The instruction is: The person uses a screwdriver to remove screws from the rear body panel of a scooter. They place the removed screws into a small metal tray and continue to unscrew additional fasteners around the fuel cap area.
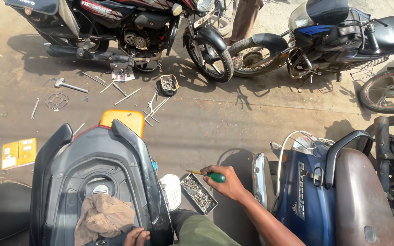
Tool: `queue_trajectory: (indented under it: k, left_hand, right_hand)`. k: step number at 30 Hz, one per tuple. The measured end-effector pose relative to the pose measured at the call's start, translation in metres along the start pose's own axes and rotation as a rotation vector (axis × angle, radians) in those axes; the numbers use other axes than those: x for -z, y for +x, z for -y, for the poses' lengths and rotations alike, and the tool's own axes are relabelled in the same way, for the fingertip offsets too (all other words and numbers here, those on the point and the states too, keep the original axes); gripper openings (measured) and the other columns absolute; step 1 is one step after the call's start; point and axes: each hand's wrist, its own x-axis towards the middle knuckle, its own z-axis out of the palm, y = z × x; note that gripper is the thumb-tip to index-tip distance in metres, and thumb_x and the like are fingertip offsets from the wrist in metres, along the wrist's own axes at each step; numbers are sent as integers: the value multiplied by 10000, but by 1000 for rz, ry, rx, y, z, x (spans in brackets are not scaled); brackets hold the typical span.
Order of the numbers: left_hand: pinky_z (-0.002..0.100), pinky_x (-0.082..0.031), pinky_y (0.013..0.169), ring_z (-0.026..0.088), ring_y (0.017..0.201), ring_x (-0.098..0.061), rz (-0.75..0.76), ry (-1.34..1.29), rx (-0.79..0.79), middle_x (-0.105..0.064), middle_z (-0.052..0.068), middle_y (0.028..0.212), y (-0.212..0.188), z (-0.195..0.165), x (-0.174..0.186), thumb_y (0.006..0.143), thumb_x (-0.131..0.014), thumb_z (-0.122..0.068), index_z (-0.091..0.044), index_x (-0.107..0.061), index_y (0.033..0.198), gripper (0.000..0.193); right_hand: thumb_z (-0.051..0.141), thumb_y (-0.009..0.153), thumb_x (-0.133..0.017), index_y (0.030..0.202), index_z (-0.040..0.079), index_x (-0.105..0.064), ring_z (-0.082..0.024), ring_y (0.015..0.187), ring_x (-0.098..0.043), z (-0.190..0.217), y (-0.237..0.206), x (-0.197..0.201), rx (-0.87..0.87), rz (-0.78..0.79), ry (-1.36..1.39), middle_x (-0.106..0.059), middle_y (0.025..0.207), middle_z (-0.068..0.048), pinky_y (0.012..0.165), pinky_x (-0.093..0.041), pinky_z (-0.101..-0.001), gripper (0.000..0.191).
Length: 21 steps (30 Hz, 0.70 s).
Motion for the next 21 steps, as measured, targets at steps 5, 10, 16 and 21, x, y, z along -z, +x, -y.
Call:
queue_trajectory:
  k: [5, 10, 16, 21]
  left_hand:
    - [320, -609, 641, 164, 657, -728, 22, 27, 111, -760, 173, 783, -2, -1, -17, 879, -723, -70, 52, -622, 1052, 235]
    - [297, -575, 669, 143, 707, -714, -158, 315, 405, -760, 141, 787, -12, -36, -29, 841, -772, -38, 44, -683, 978, 182]
    - [281, -541, 675, 129, 734, -685, -446, 395, 451, -752, 104, 781, -57, -80, -15, 806, -818, -19, 35, -743, 901, 132]
    - [277, -532, 670, 114, 714, -674, -526, 426, 378, -757, 75, 760, -21, -106, -12, 771, -839, -25, 26, -757, 883, 148]
  right_hand:
    - [134, 866, -734, 1059, 29, -761, -192, 875, -785, 7, 6, 6, 92, 87, 1, -802, 980, -129, 788, -606, -327, 222]
    - [133, 879, -731, 1079, 35, -763, -201, 942, -765, 5, 25, 0, 77, 122, 100, -809, 1038, -100, 840, -598, -340, 226]
    - [-4, 900, -639, 1009, -119, -653, -360, 1092, -714, -6, 108, -33, -120, 111, 981, -713, 1101, -280, 959, -618, -439, 159]
    - [-7, 933, -574, 1025, -110, -623, -356, 1124, -706, 6, 159, -51, -132, 178, 1045, -691, 1106, -261, 955, -613, -429, 146]
